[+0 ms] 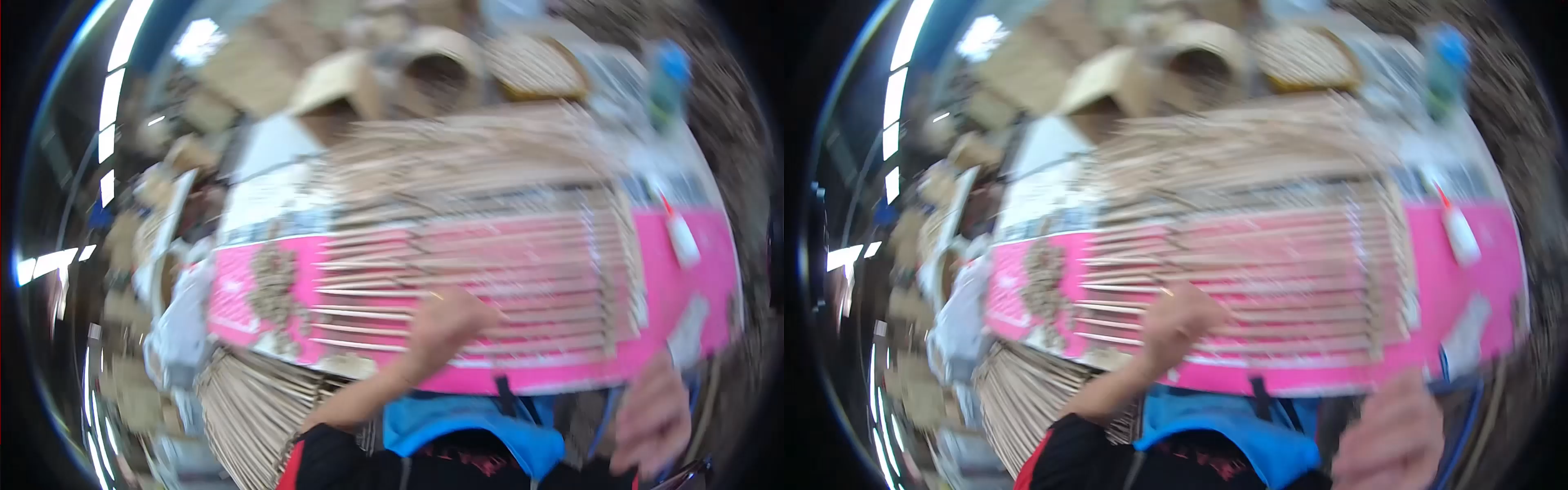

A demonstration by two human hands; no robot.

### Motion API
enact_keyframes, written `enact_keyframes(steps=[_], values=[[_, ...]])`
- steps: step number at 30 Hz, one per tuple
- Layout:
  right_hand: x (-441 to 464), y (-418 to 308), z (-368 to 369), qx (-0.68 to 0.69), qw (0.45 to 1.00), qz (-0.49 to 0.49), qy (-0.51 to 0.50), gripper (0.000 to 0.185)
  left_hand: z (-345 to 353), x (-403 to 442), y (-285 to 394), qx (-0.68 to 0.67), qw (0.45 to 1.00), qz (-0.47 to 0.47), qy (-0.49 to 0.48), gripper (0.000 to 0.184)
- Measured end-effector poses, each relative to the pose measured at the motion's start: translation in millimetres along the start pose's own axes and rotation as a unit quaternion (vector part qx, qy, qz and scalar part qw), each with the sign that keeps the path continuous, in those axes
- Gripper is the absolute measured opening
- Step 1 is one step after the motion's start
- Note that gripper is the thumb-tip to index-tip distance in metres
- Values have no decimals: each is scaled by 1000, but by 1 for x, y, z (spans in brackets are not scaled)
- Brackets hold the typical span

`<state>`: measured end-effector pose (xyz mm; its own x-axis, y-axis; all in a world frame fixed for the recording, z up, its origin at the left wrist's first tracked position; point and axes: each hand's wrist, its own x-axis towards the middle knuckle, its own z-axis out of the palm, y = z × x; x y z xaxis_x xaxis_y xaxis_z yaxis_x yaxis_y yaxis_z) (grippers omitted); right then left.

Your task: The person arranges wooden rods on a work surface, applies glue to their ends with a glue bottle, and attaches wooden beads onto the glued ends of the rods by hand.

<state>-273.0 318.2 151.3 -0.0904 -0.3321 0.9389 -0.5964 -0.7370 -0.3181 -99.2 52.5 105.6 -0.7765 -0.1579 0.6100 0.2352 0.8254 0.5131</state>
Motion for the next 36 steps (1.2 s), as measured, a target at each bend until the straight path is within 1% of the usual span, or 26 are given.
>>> enact_keyframes(steps=[1, 2, 4, 5, 7, 8, 9, 11, 12, 14, 15, 17, 18, 20, 21, 22, 24, 25, 26, 27, 28, 30, 32, 33, 34, 36], values=[[6, 0, 5, 68, 997, -2, -29, 20, -15, 7, 22, -15, 999, 1, 29, 16], [58, -26, 47, 39, 991, 118, 49, 10, -35, 14, 41, -12, 997, 59, 57, 16], [94, -38, 65, 101, 986, 131, -12, 18, -65, 2, 68, 21, 987, 100, 121, 19], [98, -46, 102, 168, 966, 126, 152, 25, -79, -1, 81, 1, 952, 185, 243, 13], [121, -56, 92, 214, 960, 178, 22, 30, -92, 5, 117, 0, 834, 308, 458, 10], [124, -67, 113, 186, 962, 184, 82, 31, -108, -9, 136, 37, 841, 308, 443, 22], [127, -70, 123, 193, 962, 181, 73, 31, -108, -11, 151, 79, 823, 338, 449, 47], [130, -71, 143, 179, 974, 106, 90, 30, -126, -12, 165, 123, 791, 396, 450, 22], [127, -72, 160, 182, 974, 102, 83, 30, -132, -18, 168, 130, 787, 398, 454, 22], [120, -75, 191, 138, 970, 5, 202, 28, -141, -30, 174, 135, 784, 410, 445, 10], [115, -65, 174, 112, 990, -48, 76, 24, -143, -38, 175, 131, 783, 409, 449, 10], [122, -79, 154, 71, 989, 4, -133, 21, -144, -53, 175, 102, 821, 410, 384, 3], [108, -81, 165, 151, 982, 52, -106, 19, -147, -61, 179, 59, 849, 391, 351, 8], [99, -57, 145, 214, 911, -100, -339, 23, -164, -73, 169, -51, 892, 390, 225, 7], [92, -64, 144, 219, 902, -109, -355, 25, -166, -78, 166, -60, 902, 365, 222, 11], [87, -63, 148, 213, 903, -128, -351, 25, -175, -85, 155, -66, 908, 372, 178, 16], [74, -63, 151, 343, 913, -45, -218, 25, -177, -111, 125, -136, 911, 370, 121, 6], [63, -68, 152, 409, 901, 14, -146, 26, -160, -105, 126, -106, 909, 342, 212, 9], [51, -70, 155, 471, 876, 70, -73, 26, -146, -110, 125, -82, 926, 258, 262, 4], [39, -70, 155, 529, 839, 126, -8, 26, -147, -112, 121, -52, 960, 164, 222, 3], [2, -77, 142, 463, 837, 283, 69, 24, -123, -110, 107, -84, 963, 68, 246, 9], [-7, -49, 143, 492, 821, 290, 9, 24, -86, -102, 79, -147, 971, -64, 177, 10], [-14, -32, 142, 500, 816, 288, -43, 24, -5, -112, 36, -271, 951, -99, 116, 17], [-17, -24, 142, 496, 821, 278, -62, 24, 16, -115, 30, -381, 908, -173, -32, 17], [-19, -14, 143, 491, 826, 264, -80, 24, 52, -122, 15, -377, 906, -139, -136, 22], [-25, 5, 145, 479, 839, 233, -109, 24, 80, -138, -8, -396, 898, -113, -155, 25]])
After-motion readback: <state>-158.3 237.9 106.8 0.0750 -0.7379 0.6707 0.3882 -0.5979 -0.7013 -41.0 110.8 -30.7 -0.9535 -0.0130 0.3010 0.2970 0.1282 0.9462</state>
